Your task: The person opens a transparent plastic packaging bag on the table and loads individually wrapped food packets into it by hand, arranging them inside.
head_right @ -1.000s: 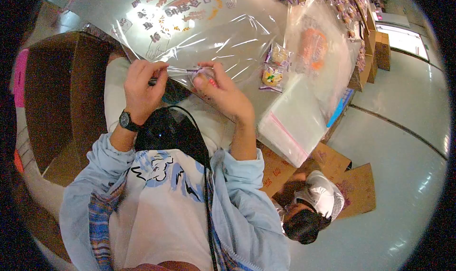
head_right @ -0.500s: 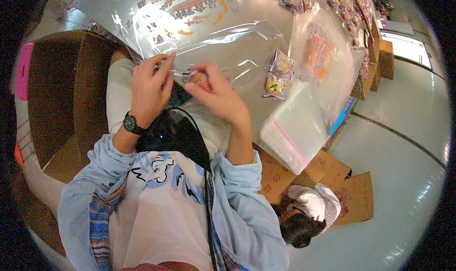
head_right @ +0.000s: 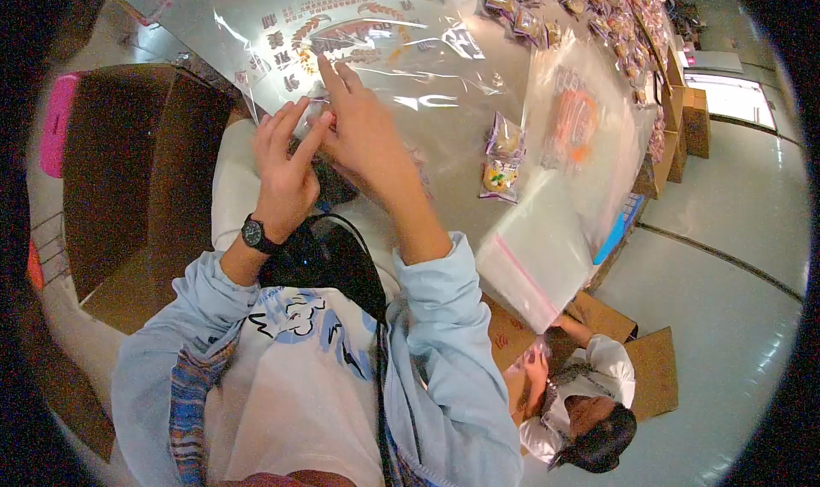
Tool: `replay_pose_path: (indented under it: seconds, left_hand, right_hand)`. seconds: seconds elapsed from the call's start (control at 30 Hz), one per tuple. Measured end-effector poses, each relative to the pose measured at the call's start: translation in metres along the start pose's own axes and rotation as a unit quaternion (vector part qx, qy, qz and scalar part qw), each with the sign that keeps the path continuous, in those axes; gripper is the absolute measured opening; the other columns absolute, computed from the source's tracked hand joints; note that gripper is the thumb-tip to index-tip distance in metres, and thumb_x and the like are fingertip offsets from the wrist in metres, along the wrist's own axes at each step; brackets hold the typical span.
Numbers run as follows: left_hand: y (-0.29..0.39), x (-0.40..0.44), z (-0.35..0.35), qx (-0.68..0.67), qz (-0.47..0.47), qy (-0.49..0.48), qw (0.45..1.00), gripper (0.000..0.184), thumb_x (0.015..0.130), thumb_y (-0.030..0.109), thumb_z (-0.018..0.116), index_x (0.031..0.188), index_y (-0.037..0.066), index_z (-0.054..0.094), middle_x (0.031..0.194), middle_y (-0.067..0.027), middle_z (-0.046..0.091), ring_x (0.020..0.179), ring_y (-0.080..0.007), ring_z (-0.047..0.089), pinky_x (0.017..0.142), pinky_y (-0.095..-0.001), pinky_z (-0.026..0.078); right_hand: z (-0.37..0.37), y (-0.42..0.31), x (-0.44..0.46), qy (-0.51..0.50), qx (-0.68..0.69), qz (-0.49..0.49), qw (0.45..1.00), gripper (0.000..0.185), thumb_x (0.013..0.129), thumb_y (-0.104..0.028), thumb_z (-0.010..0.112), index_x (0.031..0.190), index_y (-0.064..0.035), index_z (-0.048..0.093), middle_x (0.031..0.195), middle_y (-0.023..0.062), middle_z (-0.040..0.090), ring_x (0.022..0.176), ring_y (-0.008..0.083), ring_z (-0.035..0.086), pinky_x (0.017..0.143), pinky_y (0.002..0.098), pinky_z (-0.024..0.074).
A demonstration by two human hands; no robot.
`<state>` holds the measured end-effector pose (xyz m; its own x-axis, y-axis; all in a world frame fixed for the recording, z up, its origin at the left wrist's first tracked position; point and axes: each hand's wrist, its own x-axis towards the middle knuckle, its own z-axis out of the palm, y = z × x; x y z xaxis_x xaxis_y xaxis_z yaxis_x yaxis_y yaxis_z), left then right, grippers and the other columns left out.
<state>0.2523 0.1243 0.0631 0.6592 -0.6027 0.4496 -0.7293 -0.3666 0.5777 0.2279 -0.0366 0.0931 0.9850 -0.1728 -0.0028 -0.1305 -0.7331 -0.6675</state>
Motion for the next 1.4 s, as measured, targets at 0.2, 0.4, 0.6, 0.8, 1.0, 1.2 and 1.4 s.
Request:
replay_pose_path:
  seconds: [0.2,0.4,0.6,0.8,1.0,1.2,1.4]
  left_hand:
    - [0.0,-0.004,0.003,-0.039,-0.019,0.027,0.999,0.075,0.074,-0.015,0.051,0.145,0.012,0.053,0.152,-0.0173,0.042,0.14,-0.0398,0.038,0.117,-0.063,0.021]
    - [0.0,0.002,0.002,-0.124,-0.068,0.072,0.987,0.076,0.076,-0.017,0.045,0.149,0.003,0.042,0.155,-0.0252,0.035,0.141,-0.0433,0.037,0.117,-0.0553,0.027]
    - [-0.005,0.001,0.004,-0.175,-0.088,0.051,0.979,0.077,0.075,-0.018,0.042,0.149,0.001,0.041,0.156,-0.0273,0.032,0.143,-0.0458,0.035,0.118,-0.05,0.03]
    - [-0.007,0.011,-0.008,-0.195,-0.133,0.092,0.967,0.069,0.083,-0.016,0.044,0.149,0.003,0.041,0.153,-0.0235,0.039,0.141,-0.0373,0.042,0.105,-0.0436,0.047]
    - [-0.02,0.017,-0.024,-0.153,-0.226,0.119,0.955,0.041,0.091,0.0,0.065,0.131,0.005,0.059,0.127,-0.0122,0.063,0.109,-0.0193,0.064,0.073,-0.0307,0.055]
    - [-0.018,0.03,-0.033,-0.099,-0.171,0.158,0.967,0.02,0.091,0.002,0.069,0.11,0.003,0.067,0.104,-0.0109,0.062,0.087,-0.0175,0.062,0.064,-0.0277,0.055]
    - [-0.022,0.029,-0.03,-0.045,-0.111,0.17,0.978,0.015,0.09,-0.001,0.067,0.105,0.003,0.066,0.098,-0.0108,0.06,0.086,-0.0226,0.06,0.065,-0.0308,0.052]
  right_hand:
    - [-0.004,-0.004,0.022,0.086,0.041,0.027,0.995,0.076,0.087,-0.025,0.07,0.148,0.0045,0.035,0.135,0.0274,0.052,0.116,0.042,0.058,0.098,0.0451,0.0501]
    - [0.019,0.022,0.061,0.059,0.546,0.16,0.82,0.081,0.078,-0.015,0.081,0.144,0.0015,0.036,0.134,0.0164,0.045,0.118,0.0272,0.055,0.09,0.0359,0.0527]
    - [0.058,0.006,0.09,0.14,0.499,0.105,0.849,0.05,0.087,-0.02,0.078,0.129,-0.0038,0.054,0.12,0.0096,0.06,0.106,0.0214,0.062,0.087,0.0315,0.053]
    - [0.09,0.008,0.124,0.124,0.327,-0.068,0.934,0.066,0.085,-0.02,0.075,0.142,-0.0053,0.044,0.13,0.021,0.058,0.124,0.0362,0.057,0.104,0.0419,0.0479]
    - [0.07,-0.001,0.121,0.174,0.124,-0.134,0.968,0.06,0.086,-0.018,0.07,0.14,-0.0061,0.048,0.127,0.0239,0.061,0.119,0.0419,0.059,0.102,0.0447,0.0485]
    - [0.051,0.009,0.11,0.16,0.136,-0.119,0.97,0.053,0.085,-0.015,0.073,0.134,-0.0022,0.056,0.123,0.0226,0.058,0.115,0.0372,0.06,0.098,0.0426,0.0487]
    - [0.04,0.005,0.108,0.011,0.172,-0.19,0.967,0.057,0.086,-0.028,0.075,0.135,-0.0054,0.057,0.127,0.0187,0.064,0.111,0.0336,0.064,0.099,0.041,0.0488]
